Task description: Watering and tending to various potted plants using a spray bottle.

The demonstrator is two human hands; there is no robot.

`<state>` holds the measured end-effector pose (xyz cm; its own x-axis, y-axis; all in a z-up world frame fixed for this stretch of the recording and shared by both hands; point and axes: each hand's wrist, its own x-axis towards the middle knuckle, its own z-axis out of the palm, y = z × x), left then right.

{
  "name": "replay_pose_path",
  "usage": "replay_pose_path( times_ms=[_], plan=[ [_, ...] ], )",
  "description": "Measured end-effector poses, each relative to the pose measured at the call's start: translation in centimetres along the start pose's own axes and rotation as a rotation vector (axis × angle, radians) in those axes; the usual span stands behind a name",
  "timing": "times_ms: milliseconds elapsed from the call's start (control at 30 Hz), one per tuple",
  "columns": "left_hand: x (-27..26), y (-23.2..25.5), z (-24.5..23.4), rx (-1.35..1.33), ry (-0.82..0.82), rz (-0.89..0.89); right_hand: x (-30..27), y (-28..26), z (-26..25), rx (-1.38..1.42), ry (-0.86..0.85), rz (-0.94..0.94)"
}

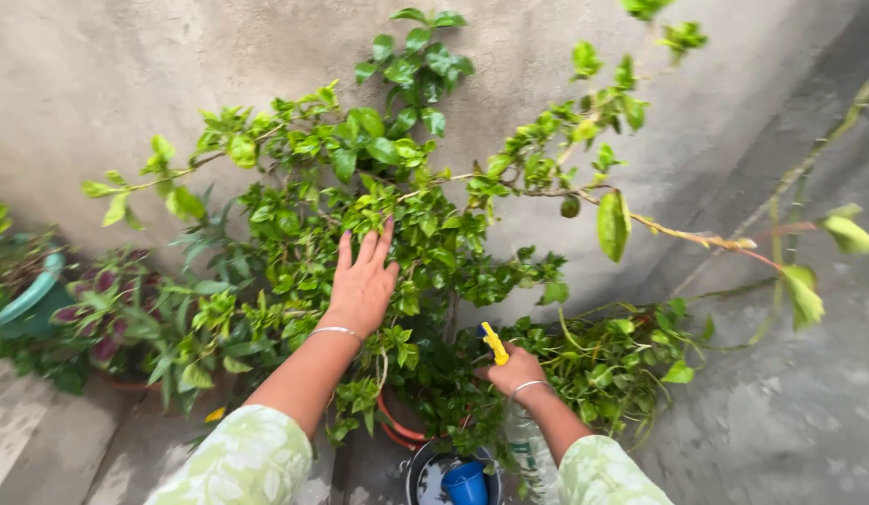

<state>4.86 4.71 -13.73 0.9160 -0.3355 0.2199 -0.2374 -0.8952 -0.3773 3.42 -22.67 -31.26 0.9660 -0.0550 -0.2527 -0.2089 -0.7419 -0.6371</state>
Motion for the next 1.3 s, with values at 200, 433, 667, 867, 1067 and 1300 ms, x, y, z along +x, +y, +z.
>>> replay_pose_path(
  times_ms=[200,433,667,867,1067,1300],
  plan=[
    [0.7,0.5,-0.5,-0.017,-0.025,0.023,-0.8,-0.4,-0.1,-0.08,0.023,0.088],
    [1.1,0.3,-1.2,-0.016,-0.088,0.037,-2.5,-1.8,-1.6,-0.047,0.057,0.02],
    [0.8,0.2,-0.7,-0.012,-0.073,0.042,-3.7,-3.8,-2.4,-0.017,0.116,0.09],
    [0.5,-0.2,0.1,-0.019,-0.061,0.025,-5.6,-6.8,-3.4,0.068,0.175,-0.028],
    [0.1,0.2,0.3,-0.027,-0.084,0.017,-8.0,-12.4,-5.7,0.129,0.292,-0.248],
    [-0.5,0.1,1.4,-0.039,-0.031,0.009,-12.9,-18.6,-8.8,0.379,0.405,-0.466]
  ],
)
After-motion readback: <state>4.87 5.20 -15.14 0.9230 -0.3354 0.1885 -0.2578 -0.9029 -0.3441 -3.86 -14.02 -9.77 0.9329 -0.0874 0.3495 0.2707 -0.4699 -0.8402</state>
